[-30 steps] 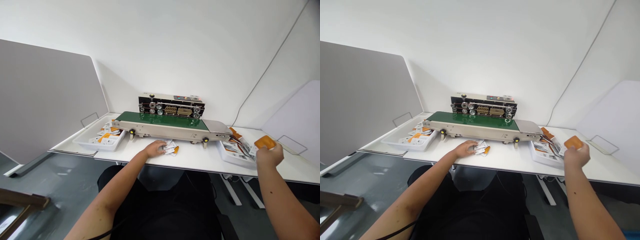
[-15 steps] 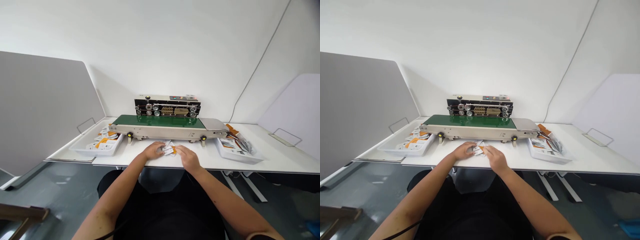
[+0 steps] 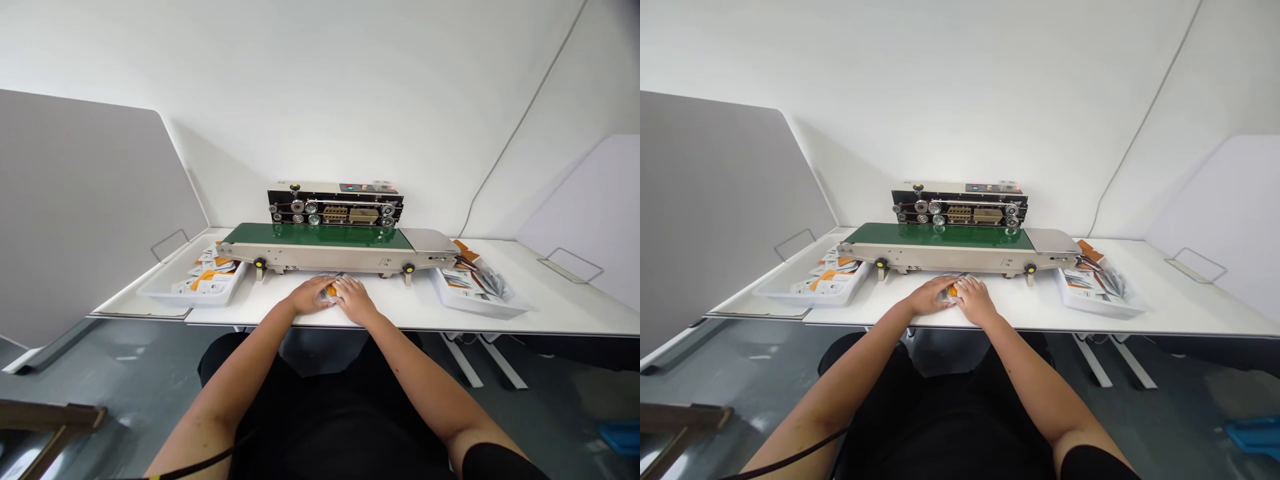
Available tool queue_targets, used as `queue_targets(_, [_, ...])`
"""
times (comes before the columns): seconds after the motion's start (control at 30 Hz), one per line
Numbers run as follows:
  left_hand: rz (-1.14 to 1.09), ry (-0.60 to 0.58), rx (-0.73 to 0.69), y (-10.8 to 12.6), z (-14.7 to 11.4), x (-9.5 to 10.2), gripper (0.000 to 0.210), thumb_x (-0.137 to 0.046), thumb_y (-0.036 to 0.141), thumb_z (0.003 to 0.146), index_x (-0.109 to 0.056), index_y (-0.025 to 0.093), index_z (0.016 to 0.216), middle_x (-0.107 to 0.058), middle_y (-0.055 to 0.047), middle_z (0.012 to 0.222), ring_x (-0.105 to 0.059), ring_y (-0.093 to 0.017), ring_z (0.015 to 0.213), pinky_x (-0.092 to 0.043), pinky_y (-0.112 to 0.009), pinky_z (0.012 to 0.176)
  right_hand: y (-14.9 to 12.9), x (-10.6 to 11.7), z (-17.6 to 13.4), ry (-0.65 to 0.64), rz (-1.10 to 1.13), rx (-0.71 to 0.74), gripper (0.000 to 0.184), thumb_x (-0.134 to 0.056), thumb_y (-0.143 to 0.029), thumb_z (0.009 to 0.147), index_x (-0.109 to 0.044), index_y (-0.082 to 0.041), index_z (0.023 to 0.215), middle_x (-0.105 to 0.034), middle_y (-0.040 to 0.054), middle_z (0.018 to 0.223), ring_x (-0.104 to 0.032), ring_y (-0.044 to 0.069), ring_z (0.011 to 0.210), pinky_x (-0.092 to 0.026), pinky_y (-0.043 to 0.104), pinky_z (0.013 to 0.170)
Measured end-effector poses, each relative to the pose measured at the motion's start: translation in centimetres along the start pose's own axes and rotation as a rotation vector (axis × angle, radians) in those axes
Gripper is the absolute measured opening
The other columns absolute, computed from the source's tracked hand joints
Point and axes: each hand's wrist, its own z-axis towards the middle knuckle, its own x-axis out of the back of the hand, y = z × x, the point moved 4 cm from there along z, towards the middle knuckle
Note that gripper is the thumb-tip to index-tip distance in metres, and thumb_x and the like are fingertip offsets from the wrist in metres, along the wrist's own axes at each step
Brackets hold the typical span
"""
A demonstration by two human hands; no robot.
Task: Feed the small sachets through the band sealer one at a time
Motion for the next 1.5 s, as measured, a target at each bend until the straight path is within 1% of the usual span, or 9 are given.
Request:
queue_targets(0.13, [0.031,0.064,-0.016,0.0,0.0,0.6,0.065,-0.07,0.049,0.086,-0.053,0.019,0.141,-0.061,-0.017,0.139,-0.055,-0.031,0.129,-0.04,-0.048,0.111,0.1,-0.2,0.0,0.003,0.038,-0.037,0.054,-0.043,-0.038,0.101,-0.038,-0.024,0.153,-0.038,0.0094,0.158,-0.03,0.033,0.147,-0.022,0.059,0.117])
queue_targets(0.27, [0.093,0.095,-0.04,0.6,0.0,1.0,0.054,-0.069,0.05,0.087,-0.061,0.019,0.13,-0.068,-0.015,0.125,-0.06,-0.03,0.118,-0.043,-0.046,0.106,-0.2,-0.3,0.0,0.014,0.114,0.052,0.058,-0.047,-0.033,0.1,-0.032,-0.026,0.156,-0.041,0.0097,0.156,-0.032,0.03,0.147,-0.02,0.058,0.119])
queue_targets(0.4, [0.163,0.105,-0.031,1.2,-0.2,1.2,0.057,-0.069,0.056,0.084,-0.063,0.018,0.126,-0.069,-0.015,0.117,-0.061,-0.03,0.112,-0.045,-0.043,0.1,-0.2,-0.3,-0.1,-0.022,0.23,0.13,0.063,-0.048,-0.036,0.1,-0.027,-0.025,0.158,-0.041,0.0111,0.156,-0.033,0.027,0.147,-0.023,0.053,0.121])
queue_targets(0.57, [0.266,0.088,-0.055,1.7,-0.2,1.3,0.065,-0.069,0.066,0.079,-0.065,0.019,0.123,-0.066,-0.016,0.12,-0.06,-0.031,0.11,-0.044,-0.042,0.098,-0.3,-0.1,-0.1,-0.051,0.267,0.099,0.063,-0.047,-0.032,0.1,-0.025,-0.025,0.158,-0.037,0.0104,0.159,-0.028,0.025,0.149,-0.019,0.052,0.123])
queue_targets(0.73, [0.307,0.051,-0.099,2.1,-0.1,1.3,0.051,-0.062,0.064,0.086,-0.071,0.022,0.114,-0.068,-0.013,0.112,-0.06,-0.029,0.108,-0.043,-0.041,0.099,-0.5,0.2,-0.2,-0.046,0.264,0.097,0.062,-0.048,-0.032,0.099,-0.028,-0.026,0.157,-0.038,0.0089,0.158,-0.027,0.025,0.15,-0.018,0.052,0.123])
queue_targets(0.9, [0.223,0.062,-0.094,1.9,-0.2,1.0,0.059,-0.069,0.065,0.08,-0.068,0.021,0.12,-0.067,-0.014,0.113,-0.061,-0.03,0.109,-0.043,-0.042,0.099,0.2,0.1,0.1,-0.024,0.313,0.058,0.077,-0.067,-0.039,0.086,-0.033,-0.026,0.155,-0.043,0.0106,0.155,-0.03,0.029,0.149,-0.02,0.054,0.122])
queue_targets(1.1, [0.174,0.053,-0.061,1.7,-0.1,1.0,0.05,-0.069,0.056,0.085,-0.067,0.019,0.118,-0.07,-0.013,0.103,-0.064,-0.028,0.101,-0.047,-0.04,0.096,0.2,0.4,-0.2,-0.014,0.341,0.069,0.075,-0.065,-0.033,0.085,-0.036,-0.026,0.154,-0.044,0.01,0.154,-0.033,0.028,0.147,-0.018,0.053,0.123])
queue_targets(1.33, [0.151,0.014,-0.086,1.6,-0.5,0.6,0.058,-0.064,0.05,0.091,-0.051,0.019,0.139,-0.065,-0.016,0.13,-0.062,-0.029,0.116,-0.048,-0.04,0.099,0.4,0.8,-0.6,0.02,0.372,0.075,0.08,-0.061,-0.022,0.078,-0.035,-0.025,0.154,-0.046,0.0102,0.153,-0.037,0.029,0.144,-0.021,0.055,0.121])
queue_targets(1.5, [0.242,0.017,-0.08,1.5,-0.3,0.5,0.036,-0.054,0.039,0.099,-0.059,0.02,0.129,-0.073,-0.012,0.11,-0.068,-0.026,0.1,-0.051,-0.039,0.091,0.3,0.8,-0.7,0.033,0.379,0.088,0.081,-0.06,-0.02,0.078,-0.034,-0.027,0.154,-0.046,0.009,0.152,-0.039,0.028,0.144,-0.019,0.056,0.122])
